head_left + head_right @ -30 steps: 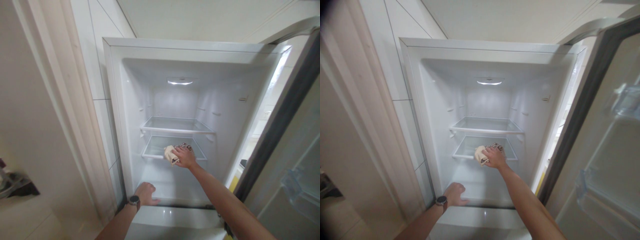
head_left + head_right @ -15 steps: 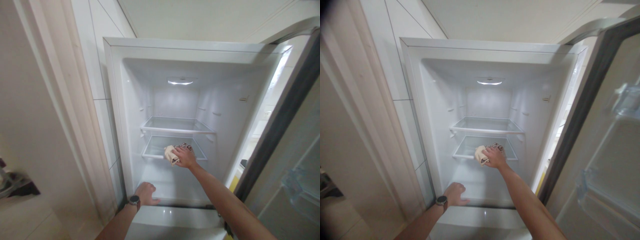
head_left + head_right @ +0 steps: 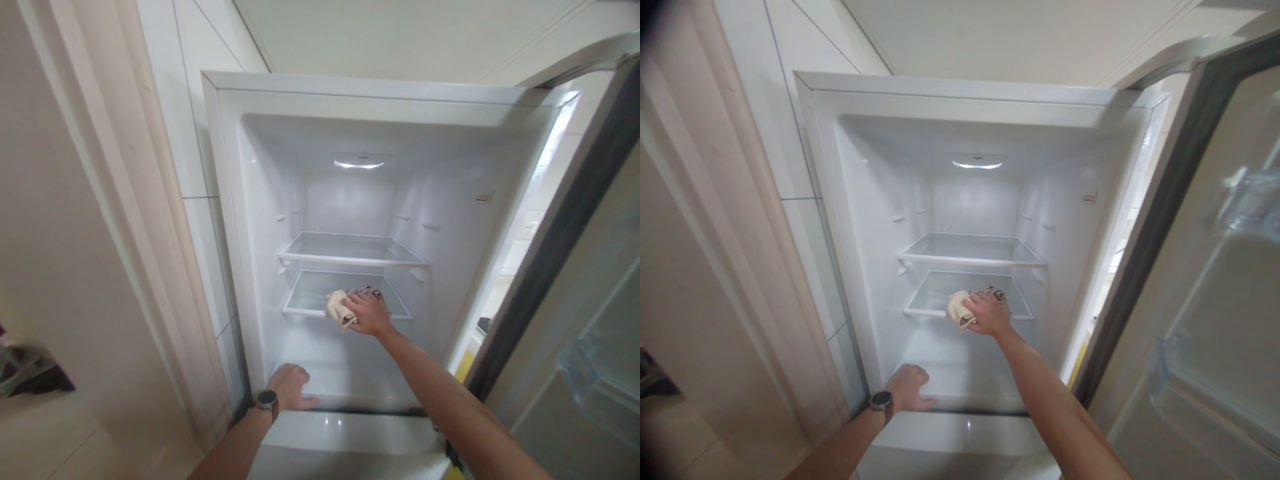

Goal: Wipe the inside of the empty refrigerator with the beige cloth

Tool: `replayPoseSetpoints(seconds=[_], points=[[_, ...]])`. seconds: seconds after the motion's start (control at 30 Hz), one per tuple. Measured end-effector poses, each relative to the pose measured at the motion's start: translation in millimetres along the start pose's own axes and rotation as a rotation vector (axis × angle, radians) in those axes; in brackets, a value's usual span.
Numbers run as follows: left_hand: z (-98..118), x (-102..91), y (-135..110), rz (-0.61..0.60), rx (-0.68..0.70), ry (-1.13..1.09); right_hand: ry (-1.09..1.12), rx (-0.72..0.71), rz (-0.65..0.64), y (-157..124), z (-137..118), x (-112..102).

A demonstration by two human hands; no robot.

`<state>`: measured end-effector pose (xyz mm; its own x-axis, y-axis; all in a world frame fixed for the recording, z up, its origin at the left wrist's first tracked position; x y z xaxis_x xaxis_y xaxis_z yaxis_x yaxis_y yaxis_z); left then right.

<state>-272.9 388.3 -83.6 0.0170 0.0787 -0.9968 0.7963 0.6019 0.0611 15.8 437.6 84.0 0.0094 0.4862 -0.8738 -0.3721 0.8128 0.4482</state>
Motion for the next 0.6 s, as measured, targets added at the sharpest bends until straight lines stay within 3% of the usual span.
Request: replayPoseSetpoints(seconds=[0.6], points=[[-0.2, -0.1, 0.0, -0.01, 0.009, 0.005, -0.017, -0.003, 0.022, -0.5, 0.7, 1.7]])
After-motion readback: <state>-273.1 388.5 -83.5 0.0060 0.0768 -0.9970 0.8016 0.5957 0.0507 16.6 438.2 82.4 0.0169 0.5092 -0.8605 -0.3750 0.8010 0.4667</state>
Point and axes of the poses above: each hand's wrist, its own y-axis towards the middle knuckle, its own x-axis out of the palm, z = x × y, the point moved 1 cm from there along y, towards the middle knuckle, and after that the axes turned 13 degrees about x, right-handed, at the moved point
